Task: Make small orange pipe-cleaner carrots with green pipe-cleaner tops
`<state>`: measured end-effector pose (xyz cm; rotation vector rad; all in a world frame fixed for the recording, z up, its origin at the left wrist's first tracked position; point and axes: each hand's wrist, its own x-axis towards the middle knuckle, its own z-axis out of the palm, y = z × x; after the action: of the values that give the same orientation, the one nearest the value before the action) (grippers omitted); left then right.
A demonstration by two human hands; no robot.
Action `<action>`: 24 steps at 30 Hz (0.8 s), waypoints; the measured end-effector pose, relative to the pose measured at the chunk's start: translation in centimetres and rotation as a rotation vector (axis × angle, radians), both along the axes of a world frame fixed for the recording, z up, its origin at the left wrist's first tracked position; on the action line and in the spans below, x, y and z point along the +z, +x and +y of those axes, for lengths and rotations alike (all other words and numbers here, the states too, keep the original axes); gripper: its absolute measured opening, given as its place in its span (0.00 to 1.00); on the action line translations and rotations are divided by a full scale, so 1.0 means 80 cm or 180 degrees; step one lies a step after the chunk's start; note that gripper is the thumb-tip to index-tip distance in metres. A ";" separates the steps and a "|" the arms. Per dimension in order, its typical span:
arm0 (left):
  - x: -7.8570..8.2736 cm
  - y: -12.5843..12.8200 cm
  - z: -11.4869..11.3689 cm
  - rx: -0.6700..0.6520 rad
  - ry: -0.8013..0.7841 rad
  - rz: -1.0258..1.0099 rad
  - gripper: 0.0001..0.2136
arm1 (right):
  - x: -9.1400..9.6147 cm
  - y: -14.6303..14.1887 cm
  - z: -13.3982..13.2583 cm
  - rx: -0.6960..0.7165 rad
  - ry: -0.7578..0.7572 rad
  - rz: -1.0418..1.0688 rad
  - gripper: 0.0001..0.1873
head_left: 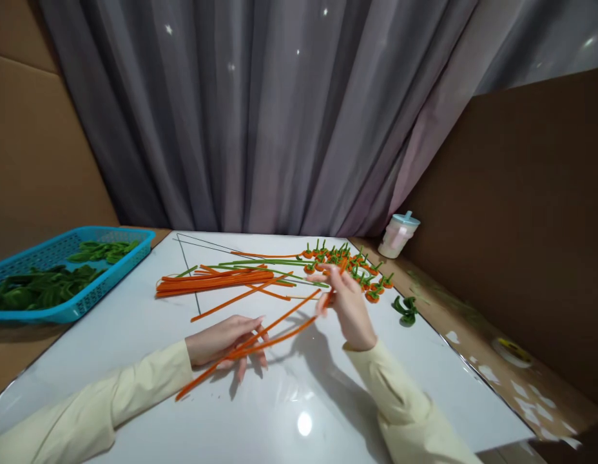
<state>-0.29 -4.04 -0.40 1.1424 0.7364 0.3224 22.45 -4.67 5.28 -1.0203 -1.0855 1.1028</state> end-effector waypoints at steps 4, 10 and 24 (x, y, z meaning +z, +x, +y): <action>-0.010 0.017 0.011 -0.0085 -0.0331 -0.0266 0.26 | 0.040 0.032 0.006 0.0749 -0.0073 -0.0512 0.20; -0.016 0.057 0.027 -0.0017 -0.0693 -0.0874 0.15 | -0.017 0.001 0.019 0.1803 -0.0594 -0.0711 0.22; 0.024 -0.033 0.060 -0.1943 0.0052 0.0460 0.15 | -0.088 -0.028 0.019 0.1527 -0.0603 -0.0508 0.29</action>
<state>-2.97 0.75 1.54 1.3546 0.4769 -0.2702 20.20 -3.14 -1.80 -1.0352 -1.4209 1.5519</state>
